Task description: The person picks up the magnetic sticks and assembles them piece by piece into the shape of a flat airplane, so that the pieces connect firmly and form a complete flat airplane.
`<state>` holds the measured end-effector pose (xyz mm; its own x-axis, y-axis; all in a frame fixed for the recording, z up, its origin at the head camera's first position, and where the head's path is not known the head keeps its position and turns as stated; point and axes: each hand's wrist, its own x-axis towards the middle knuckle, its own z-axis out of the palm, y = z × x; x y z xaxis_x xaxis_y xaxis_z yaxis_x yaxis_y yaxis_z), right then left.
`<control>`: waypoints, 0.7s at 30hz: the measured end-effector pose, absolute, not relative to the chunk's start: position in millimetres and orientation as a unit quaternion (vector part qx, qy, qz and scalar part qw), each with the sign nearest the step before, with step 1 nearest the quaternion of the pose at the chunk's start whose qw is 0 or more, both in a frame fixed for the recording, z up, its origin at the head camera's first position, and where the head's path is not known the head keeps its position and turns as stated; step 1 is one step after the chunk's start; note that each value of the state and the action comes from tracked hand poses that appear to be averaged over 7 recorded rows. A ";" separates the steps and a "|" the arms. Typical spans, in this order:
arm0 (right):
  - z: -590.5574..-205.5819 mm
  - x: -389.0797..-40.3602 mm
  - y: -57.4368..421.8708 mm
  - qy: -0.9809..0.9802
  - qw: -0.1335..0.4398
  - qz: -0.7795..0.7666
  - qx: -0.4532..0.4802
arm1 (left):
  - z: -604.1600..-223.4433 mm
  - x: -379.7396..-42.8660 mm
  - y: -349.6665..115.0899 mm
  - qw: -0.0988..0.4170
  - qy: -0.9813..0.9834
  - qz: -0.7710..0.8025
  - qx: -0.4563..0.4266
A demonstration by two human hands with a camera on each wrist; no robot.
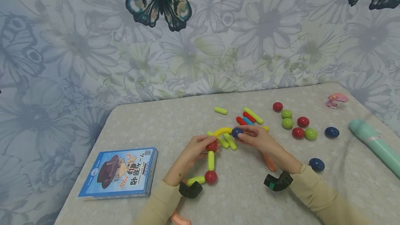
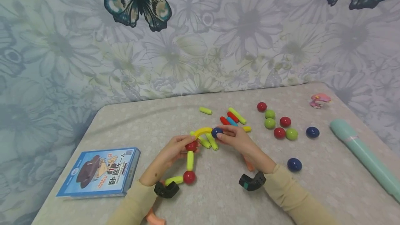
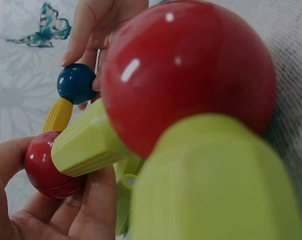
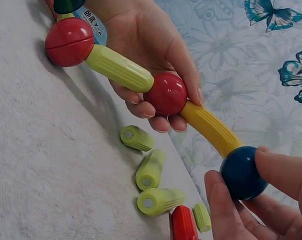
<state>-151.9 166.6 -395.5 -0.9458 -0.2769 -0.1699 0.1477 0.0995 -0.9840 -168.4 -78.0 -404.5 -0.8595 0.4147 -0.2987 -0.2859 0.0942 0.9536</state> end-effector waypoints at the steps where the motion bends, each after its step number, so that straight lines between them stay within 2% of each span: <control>1: -395.6 -151.9 166.4 0.719 0.158 -0.676 -0.042 | -404.1 -168.1 -77.9 0.262 0.692 0.671 0.047; 8: -395.3 -150.6 163.6 0.698 0.165 -0.697 -0.005 | -399.8 -171.4 -81.0 0.268 0.727 0.629 0.065; 16: -396.0 -153.5 160.0 0.680 0.159 -0.716 0.018 | -376.6 -204.1 -67.8 0.281 0.776 0.542 0.158; 21: -398.0 -156.8 153.3 0.661 0.154 -0.735 0.001 | -376.2 -212.3 -57.2 0.281 0.757 0.565 0.169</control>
<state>-156.8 153.3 -398.0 -0.9524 -0.2248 -0.2061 0.2287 -0.0793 -0.9703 -212.3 -57.2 -376.2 -0.7848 0.5734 -0.2352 -0.0618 0.3053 0.9503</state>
